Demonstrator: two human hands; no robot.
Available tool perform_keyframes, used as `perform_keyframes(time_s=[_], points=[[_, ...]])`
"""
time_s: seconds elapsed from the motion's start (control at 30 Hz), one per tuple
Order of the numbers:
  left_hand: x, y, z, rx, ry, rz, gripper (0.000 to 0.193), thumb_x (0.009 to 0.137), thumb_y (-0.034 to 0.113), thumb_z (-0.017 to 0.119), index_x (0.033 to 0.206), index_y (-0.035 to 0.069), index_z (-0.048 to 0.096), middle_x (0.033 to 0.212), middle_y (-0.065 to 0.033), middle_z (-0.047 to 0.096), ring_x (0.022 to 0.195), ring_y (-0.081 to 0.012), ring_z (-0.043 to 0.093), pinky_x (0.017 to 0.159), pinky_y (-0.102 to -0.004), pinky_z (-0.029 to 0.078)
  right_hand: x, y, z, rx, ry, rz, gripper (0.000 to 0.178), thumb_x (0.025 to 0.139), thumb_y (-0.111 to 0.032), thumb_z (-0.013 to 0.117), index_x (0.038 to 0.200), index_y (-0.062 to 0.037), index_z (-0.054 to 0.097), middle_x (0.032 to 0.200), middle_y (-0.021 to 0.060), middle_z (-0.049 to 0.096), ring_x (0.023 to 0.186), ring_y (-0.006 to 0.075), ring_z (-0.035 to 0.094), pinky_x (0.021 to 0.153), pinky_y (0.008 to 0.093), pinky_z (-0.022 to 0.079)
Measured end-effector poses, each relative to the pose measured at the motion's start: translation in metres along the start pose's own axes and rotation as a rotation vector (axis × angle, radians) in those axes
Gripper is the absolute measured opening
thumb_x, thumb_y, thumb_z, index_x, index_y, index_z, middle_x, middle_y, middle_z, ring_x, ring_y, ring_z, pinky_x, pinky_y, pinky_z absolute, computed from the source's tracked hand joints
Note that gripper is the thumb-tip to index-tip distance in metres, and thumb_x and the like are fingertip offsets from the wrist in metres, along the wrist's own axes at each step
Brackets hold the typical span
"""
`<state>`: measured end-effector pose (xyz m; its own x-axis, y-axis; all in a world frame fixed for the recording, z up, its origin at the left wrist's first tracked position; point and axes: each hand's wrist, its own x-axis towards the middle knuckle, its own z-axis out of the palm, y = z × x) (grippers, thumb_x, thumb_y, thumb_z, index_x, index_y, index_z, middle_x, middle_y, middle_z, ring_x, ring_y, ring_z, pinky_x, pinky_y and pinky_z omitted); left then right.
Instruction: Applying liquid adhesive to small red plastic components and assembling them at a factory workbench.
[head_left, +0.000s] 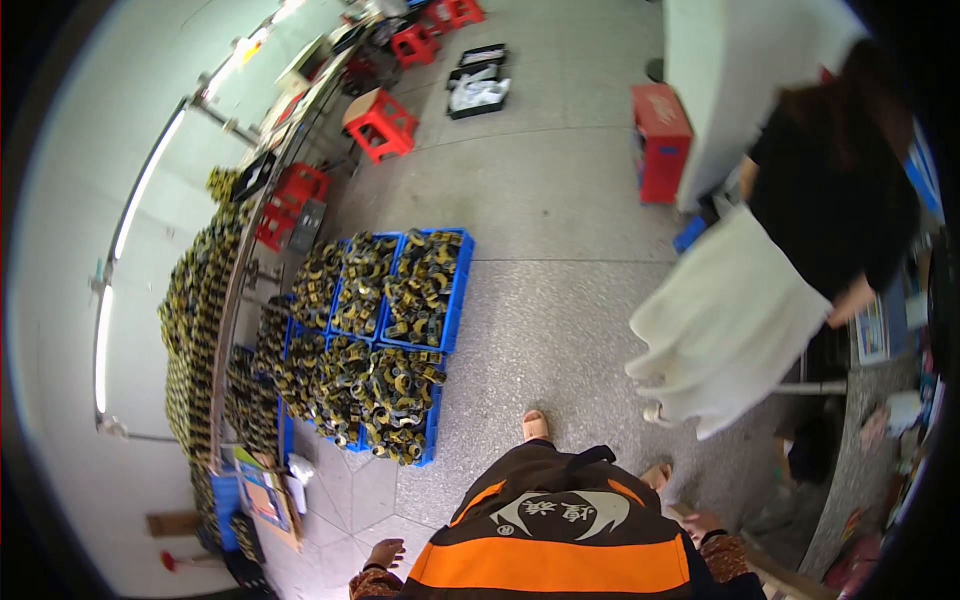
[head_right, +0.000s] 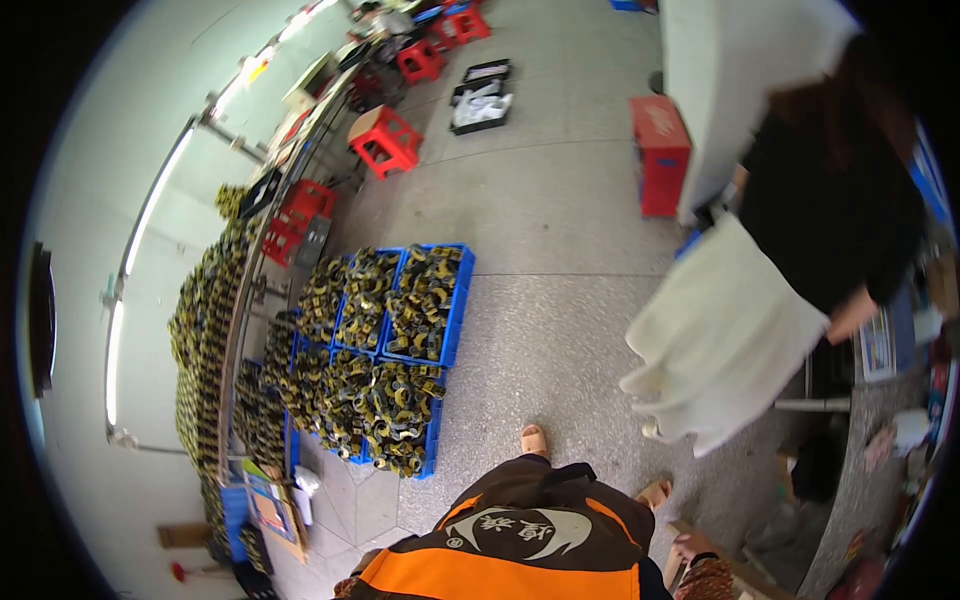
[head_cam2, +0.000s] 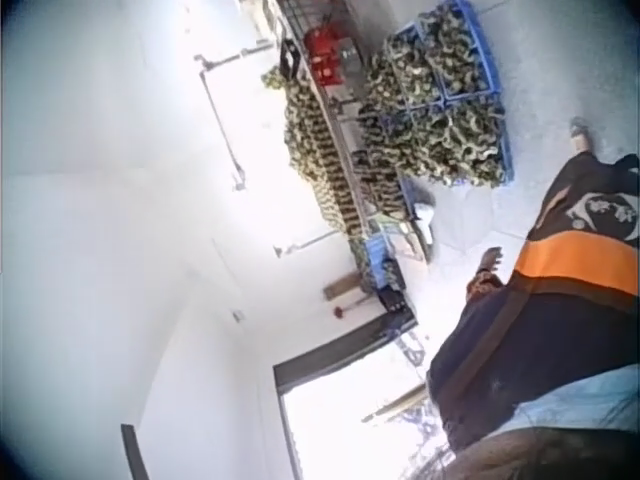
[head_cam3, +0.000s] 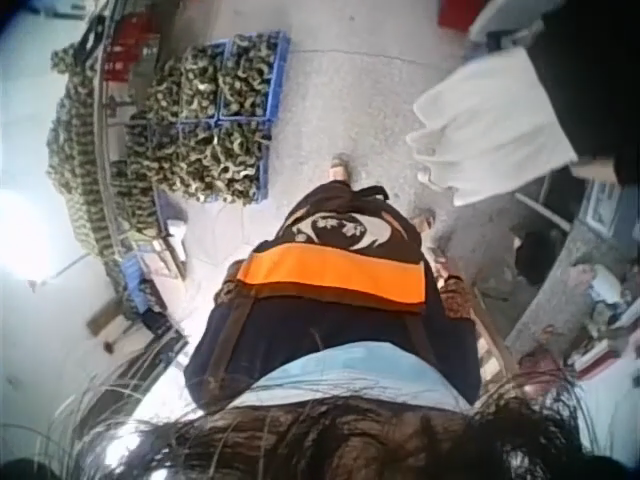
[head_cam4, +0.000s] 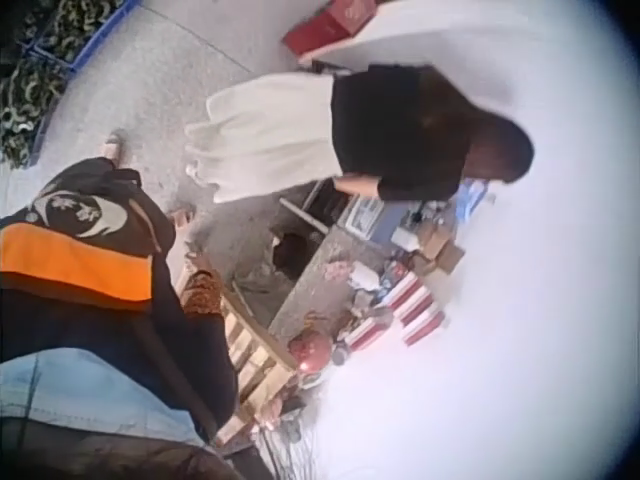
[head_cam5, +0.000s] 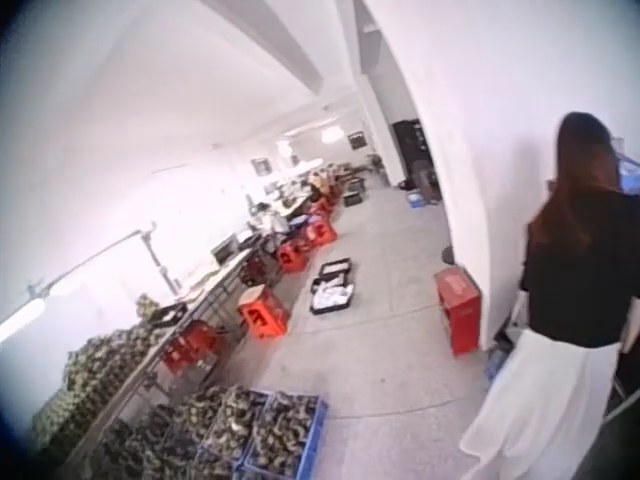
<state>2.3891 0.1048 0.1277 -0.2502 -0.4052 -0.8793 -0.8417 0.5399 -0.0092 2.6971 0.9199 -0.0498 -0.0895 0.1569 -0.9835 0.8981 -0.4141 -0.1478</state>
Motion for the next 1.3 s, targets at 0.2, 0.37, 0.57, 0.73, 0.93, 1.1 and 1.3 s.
perform_keyframes(time_s=[0.2,0.37,0.57,0.73,0.93,1.1,1.3], points=[[0.061,0.183,-0.031,0.390,0.093,0.681,0.037,0.091,0.029,0.063,0.124,0.013,0.069,0.114,-0.0161,0.073,0.110,-0.0321,0.069,0.095,-0.0413,0.054,-0.057,-0.199,0.132,-0.951,0.257,-0.576,0.026,0.084,-0.029,0.074,0.097,-0.0065,0.074,0.092,0.0181,0.074,0.092,0.0385,0.071,0.086,0.0477,0.056],[0.052,0.363,-0.081,0.334,0.069,0.837,0.033,0.094,0.027,0.061,0.123,0.014,0.069,0.113,-0.0151,0.074,0.108,-0.0327,0.070,0.091,-0.0418,0.055,-0.052,-0.414,0.230,-1.180,0.155,-0.781,0.028,0.085,-0.030,0.069,0.101,-0.0076,0.073,0.100,0.0176,0.073,0.099,0.0365,0.069,0.089,0.0462,0.054],[0.103,0.518,-0.141,0.407,0.229,0.876,0.031,0.096,0.023,0.058,0.124,0.013,0.069,0.116,-0.0119,0.074,0.109,-0.0294,0.070,0.091,-0.0399,0.055,-0.043,-0.640,0.318,-1.233,0.090,-1.027,0.033,0.086,-0.029,0.068,0.107,-0.0045,0.072,0.099,0.0184,0.073,0.095,0.0362,0.069,0.086,0.0455,0.054],[0.128,0.536,-0.175,-0.042,0.534,0.730,0.028,0.099,0.028,0.057,0.117,0.009,0.069,0.110,-0.0179,0.073,0.102,-0.0374,0.070,0.086,-0.0444,0.056,0.001,-0.815,0.362,-1.475,-0.049,-0.984,0.035,0.086,-0.034,0.063,0.103,-0.0054,0.073,0.102,0.0206,0.073,0.101,0.0390,0.068,0.089,0.0492,0.053],[0.097,0.535,-0.161,-0.072,0.335,0.167,0.039,0.099,0.030,0.054,0.118,-0.001,0.067,0.118,-0.0262,0.068,0.110,-0.0429,0.063,0.094,-0.0471,0.050,0.025,-1.044,0.408,-1.646,0.090,-0.982,0.028,0.084,-0.026,0.059,0.099,-0.0073,0.074,0.105,0.0192,0.073,0.100,0.0386,0.069,0.087,0.0513,0.054],[0.103,0.605,-0.151,0.013,0.355,0.129,0.034,0.096,0.027,0.055,0.113,0.000,0.068,0.109,-0.0247,0.069,0.102,-0.0411,0.066,0.085,-0.0493,0.052,0.022,-1.226,0.459,-1.694,0.165,-1.039,0.029,0.085,-0.026,0.062,0.103,-0.0074,0.074,0.103,0.0195,0.073,0.100,0.0392,0.068,0.088,0.0493,0.054],[0.211,0.782,-0.183,0.047,0.424,0.208,0.028,0.093,0.023,0.057,0.107,0.001,0.069,0.098,-0.0229,0.070,0.091,-0.0390,0.069,0.075,-0.0519,0.055,0.049,-1.399,0.521,-1.500,0.198,-1.099,0.027,0.085,-0.025,0.065,0.101,-0.0050,0.073,0.099,0.0195,0.073,0.096,0.0379,0.069,0.088,0.0466,0.055]])
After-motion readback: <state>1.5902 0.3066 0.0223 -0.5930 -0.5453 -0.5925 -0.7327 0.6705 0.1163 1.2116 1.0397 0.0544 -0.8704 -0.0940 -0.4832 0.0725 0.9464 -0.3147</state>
